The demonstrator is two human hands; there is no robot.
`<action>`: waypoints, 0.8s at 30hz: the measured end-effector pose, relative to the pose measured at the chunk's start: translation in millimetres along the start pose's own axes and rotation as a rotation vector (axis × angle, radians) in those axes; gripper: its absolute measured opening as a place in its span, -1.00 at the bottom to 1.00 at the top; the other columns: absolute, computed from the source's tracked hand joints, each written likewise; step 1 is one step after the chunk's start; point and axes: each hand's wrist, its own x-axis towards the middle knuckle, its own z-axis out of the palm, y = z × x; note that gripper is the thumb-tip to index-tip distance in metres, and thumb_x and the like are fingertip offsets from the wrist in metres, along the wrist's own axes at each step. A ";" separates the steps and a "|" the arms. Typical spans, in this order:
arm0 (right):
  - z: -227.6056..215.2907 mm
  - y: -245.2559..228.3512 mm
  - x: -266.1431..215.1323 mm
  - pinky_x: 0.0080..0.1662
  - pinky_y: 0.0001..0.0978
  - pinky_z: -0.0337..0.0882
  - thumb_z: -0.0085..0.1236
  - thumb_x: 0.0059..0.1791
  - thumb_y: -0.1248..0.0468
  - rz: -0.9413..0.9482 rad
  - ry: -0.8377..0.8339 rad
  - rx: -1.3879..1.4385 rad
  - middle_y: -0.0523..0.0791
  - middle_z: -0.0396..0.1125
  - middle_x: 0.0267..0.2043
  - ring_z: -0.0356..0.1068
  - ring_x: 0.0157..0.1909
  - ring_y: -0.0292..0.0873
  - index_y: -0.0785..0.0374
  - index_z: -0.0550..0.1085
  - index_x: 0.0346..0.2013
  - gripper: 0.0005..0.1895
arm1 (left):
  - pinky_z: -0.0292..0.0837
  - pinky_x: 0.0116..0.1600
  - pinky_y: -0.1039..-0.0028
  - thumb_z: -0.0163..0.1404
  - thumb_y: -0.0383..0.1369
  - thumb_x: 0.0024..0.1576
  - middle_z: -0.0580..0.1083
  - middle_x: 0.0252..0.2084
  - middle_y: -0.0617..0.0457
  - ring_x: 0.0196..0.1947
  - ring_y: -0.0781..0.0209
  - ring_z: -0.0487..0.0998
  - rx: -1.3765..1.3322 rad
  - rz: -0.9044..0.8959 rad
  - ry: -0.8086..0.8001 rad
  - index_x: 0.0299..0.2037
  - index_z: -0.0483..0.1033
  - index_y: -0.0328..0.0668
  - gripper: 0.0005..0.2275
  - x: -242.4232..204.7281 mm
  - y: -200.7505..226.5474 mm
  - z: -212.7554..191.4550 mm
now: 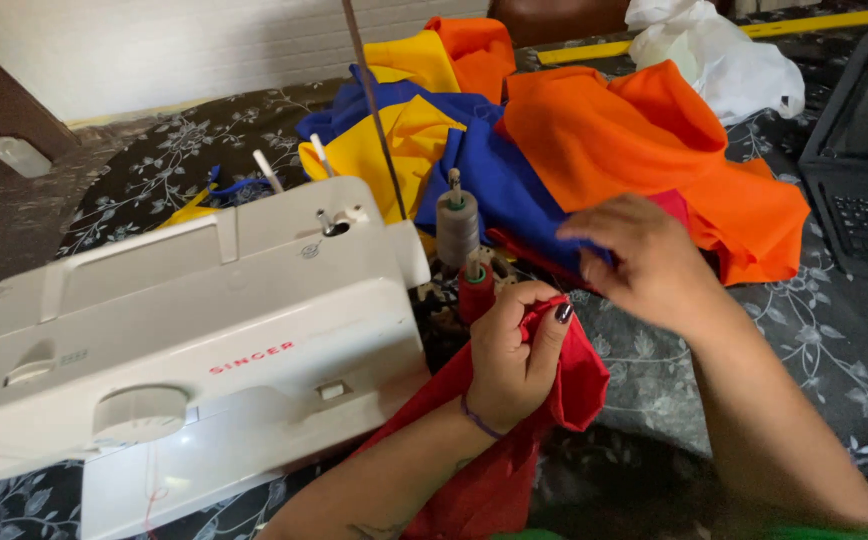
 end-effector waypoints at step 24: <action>49.5 227.1 45.5 0.23 -0.09 0.41 0.29 0.10 0.36 0.147 -0.025 0.001 -0.03 0.54 0.12 0.49 0.17 0.06 0.24 0.62 0.03 -0.80 | 0.56 -0.20 0.38 -0.02 -0.24 0.37 0.61 -0.25 -0.04 -0.33 0.13 0.65 0.075 -0.252 -0.157 -0.07 0.51 -0.23 -0.79 -4.7 -21.0 24.9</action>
